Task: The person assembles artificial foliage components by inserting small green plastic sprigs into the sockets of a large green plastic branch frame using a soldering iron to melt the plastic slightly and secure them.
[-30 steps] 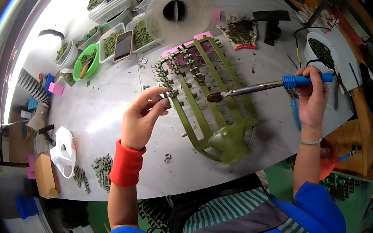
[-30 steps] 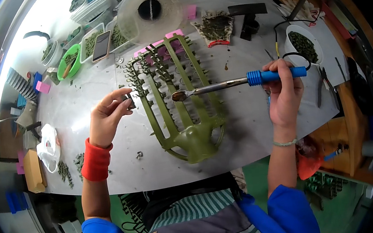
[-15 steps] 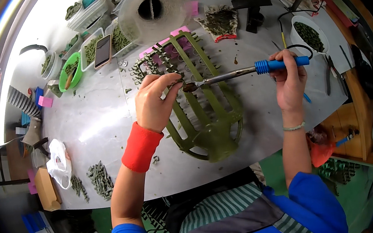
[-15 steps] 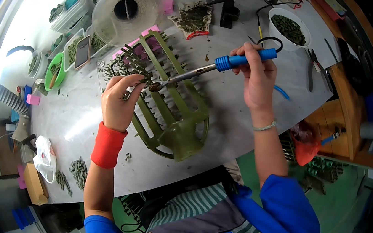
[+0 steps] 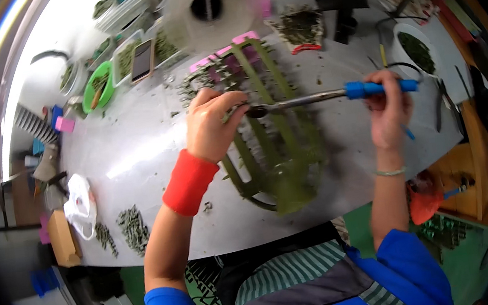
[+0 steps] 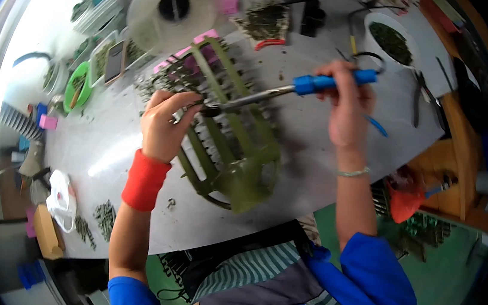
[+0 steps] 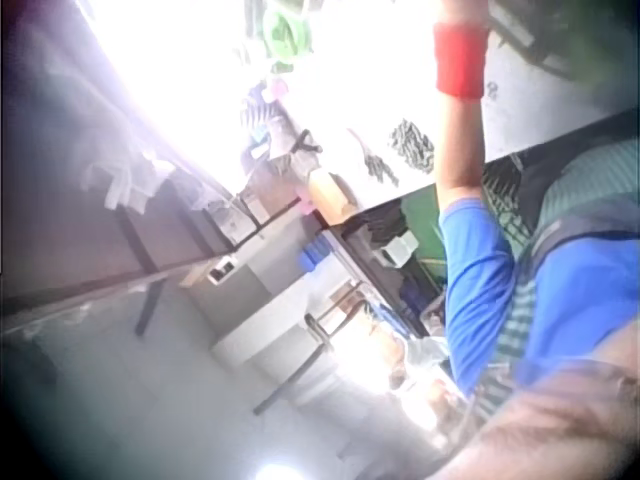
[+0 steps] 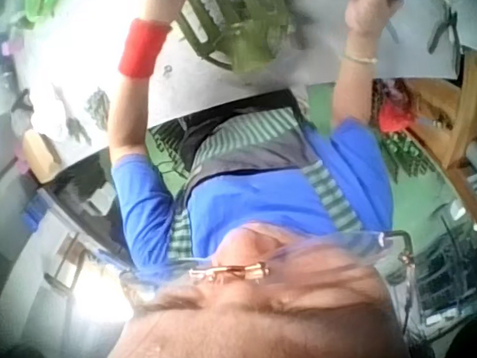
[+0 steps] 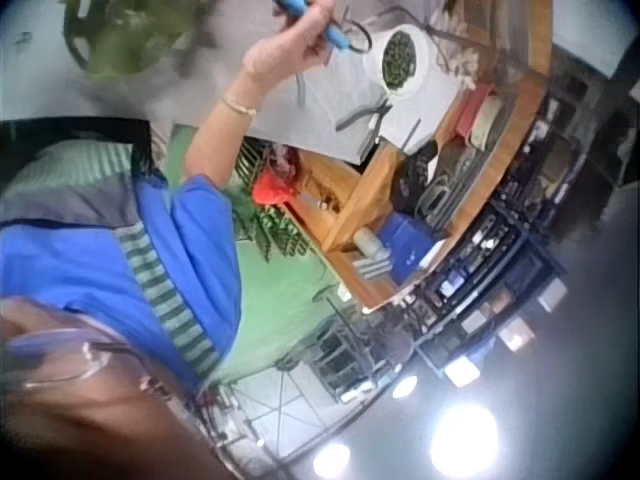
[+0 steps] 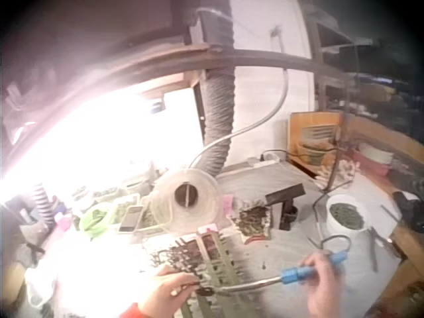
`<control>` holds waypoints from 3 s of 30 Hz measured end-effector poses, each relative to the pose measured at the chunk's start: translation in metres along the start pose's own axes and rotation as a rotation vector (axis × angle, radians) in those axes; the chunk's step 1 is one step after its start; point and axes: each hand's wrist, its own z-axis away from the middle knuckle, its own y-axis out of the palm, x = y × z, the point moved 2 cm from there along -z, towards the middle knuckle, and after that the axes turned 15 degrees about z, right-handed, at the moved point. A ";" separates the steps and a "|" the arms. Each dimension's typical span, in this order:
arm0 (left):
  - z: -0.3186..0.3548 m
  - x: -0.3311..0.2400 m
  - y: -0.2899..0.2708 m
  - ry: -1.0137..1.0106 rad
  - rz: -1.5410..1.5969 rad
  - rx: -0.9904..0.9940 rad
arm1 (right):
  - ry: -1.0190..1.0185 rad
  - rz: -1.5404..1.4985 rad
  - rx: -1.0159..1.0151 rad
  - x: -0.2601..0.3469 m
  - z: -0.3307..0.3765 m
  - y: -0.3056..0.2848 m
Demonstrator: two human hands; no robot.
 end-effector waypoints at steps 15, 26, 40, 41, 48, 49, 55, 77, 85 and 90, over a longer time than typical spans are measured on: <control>0.170 0.020 -0.168 -0.541 -0.213 -0.275 | 0.087 -0.060 0.056 0.014 0.002 -0.046; 0.348 0.032 -0.198 -1.216 -0.421 -0.411 | 0.106 -0.113 0.209 0.021 0.010 -0.042; 0.409 0.106 -0.275 -1.196 -0.952 -0.807 | 0.093 -0.049 0.014 0.046 0.027 -0.023; 0.414 0.111 -0.282 -1.192 -0.947 -0.809 | 0.101 -0.051 -0.003 0.047 0.028 -0.022; 0.409 0.124 -0.295 -1.191 -0.954 -0.928 | 0.099 -0.043 0.078 0.054 0.030 -0.021; 0.401 0.124 -0.296 -1.215 -0.954 -0.850 | 0.107 -0.045 0.076 0.055 0.030 -0.023; 0.392 0.132 -0.303 -1.200 -0.808 -0.757 | 0.113 -0.044 0.048 0.057 0.034 -0.020; 0.227 0.015 -0.175 -0.544 0.620 -0.825 | 0.113 -0.057 0.025 0.058 0.042 -0.044; 0.198 -0.004 -0.164 -0.393 0.394 -0.674 | 0.115 -0.040 -0.054 0.063 0.046 -0.051; 0.185 -0.013 -0.161 -0.311 0.270 -0.597 | 0.104 -0.048 -0.051 0.064 0.048 -0.053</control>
